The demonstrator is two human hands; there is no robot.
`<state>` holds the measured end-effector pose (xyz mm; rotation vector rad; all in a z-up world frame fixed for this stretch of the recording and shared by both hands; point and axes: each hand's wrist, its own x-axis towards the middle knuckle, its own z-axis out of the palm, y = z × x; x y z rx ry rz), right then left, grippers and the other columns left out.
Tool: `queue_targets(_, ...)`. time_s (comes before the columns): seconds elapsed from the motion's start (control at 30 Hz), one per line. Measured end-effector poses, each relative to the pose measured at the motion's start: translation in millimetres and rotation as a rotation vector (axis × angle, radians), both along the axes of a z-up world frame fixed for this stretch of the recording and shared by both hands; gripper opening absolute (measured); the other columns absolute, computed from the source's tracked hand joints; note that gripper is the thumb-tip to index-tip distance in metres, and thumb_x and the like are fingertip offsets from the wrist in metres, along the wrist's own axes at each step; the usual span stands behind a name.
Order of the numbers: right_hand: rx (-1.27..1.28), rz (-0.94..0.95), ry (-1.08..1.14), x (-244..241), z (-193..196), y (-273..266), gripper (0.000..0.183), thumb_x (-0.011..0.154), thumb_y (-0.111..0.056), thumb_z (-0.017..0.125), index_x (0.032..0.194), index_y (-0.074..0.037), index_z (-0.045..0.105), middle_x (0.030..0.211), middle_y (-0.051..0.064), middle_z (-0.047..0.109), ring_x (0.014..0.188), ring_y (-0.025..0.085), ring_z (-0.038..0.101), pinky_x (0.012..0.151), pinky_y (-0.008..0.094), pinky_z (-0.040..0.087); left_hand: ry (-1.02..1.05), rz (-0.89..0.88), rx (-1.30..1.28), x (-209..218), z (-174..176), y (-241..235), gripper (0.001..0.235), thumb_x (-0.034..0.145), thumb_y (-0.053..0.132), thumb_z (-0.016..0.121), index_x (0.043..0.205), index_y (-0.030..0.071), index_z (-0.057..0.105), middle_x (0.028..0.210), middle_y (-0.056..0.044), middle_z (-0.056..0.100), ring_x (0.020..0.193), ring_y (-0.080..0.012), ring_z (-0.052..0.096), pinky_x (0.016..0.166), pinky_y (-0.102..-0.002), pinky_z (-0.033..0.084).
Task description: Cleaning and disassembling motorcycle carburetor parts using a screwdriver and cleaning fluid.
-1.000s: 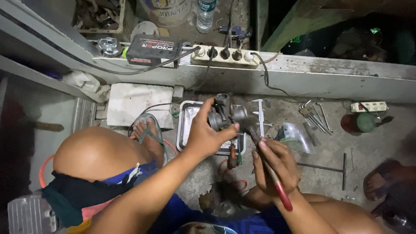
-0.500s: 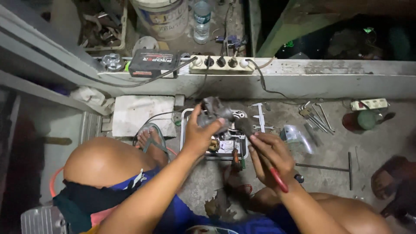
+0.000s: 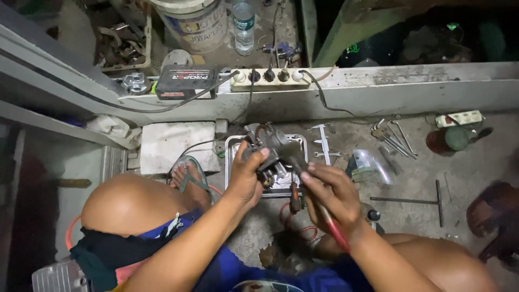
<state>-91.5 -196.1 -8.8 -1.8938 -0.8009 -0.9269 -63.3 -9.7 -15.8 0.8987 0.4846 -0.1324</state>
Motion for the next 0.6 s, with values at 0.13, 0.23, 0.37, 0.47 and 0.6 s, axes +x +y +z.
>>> queue_targets(0.13,-0.033,-0.016,0.060,1.7,18.9,-6.2,0.027,0.079,0.011,0.075,0.104,0.003,0.079,0.093,0.023,0.072,0.081,0.045,0.073,0.069,0.054,0.060,-0.031,0.069,-0.019,-1.6,-12.5,9.2,0.046,0.073,0.019,0.082,0.113,0.005,0.065,0.095,-0.016,0.066,0.089,-0.0286,0.064,0.079,-0.047,0.058)
queue_targets(0.23,-0.193,-0.003,0.073,-9.9,9.8,-11.3,0.049,0.089,-0.001,0.083,0.133,-0.001,0.060,0.131,0.024,0.062,0.107,0.032,0.072,0.090,0.040,0.068,0.224,0.029,-0.061,7.4,1.2,8.6,0.118,0.059,0.021,0.078,0.162,0.012,0.019,0.140,-0.029,0.056,0.116,-0.0365,0.065,0.090,-0.048,0.055)
queue_targets(0.37,-0.189,0.000,0.097,-10.1,10.9,-8.4,0.034,0.091,0.000,0.075,0.124,0.002,0.064,0.113,0.025,0.068,0.099,0.035,0.074,0.087,0.042,0.068,0.234,0.050,-0.079,2.4,-5.1,13.2,0.120,0.062,0.019,0.078,0.163,0.014,0.014,0.142,-0.031,0.054,0.116,-0.0379,0.065,0.089,-0.050,0.056)
queue_targets(0.47,-0.202,-0.002,0.080,-14.3,28.5,-1.9,0.035,0.089,0.002,0.078,0.122,0.001,0.065,0.113,0.025,0.068,0.101,0.036,0.074,0.088,0.041,0.068,0.101,0.055,-0.073,3.5,-14.6,8.1,0.081,0.067,0.015,0.079,0.137,0.012,0.037,0.121,-0.022,0.062,0.100,-0.0301,0.067,0.085,-0.043,0.057)
queue_targets(0.6,-0.242,-0.003,0.115,-4.5,5.5,-11.2,0.042,0.086,0.003,0.081,0.124,0.001,0.065,0.113,0.026,0.069,0.100,0.037,0.073,0.088,0.044,0.066,0.221,0.061,-0.120,2.8,-6.2,13.2,0.118,0.061,0.020,0.077,0.162,0.014,0.016,0.140,-0.032,0.055,0.117,-0.0381,0.064,0.098,-0.050,0.053)
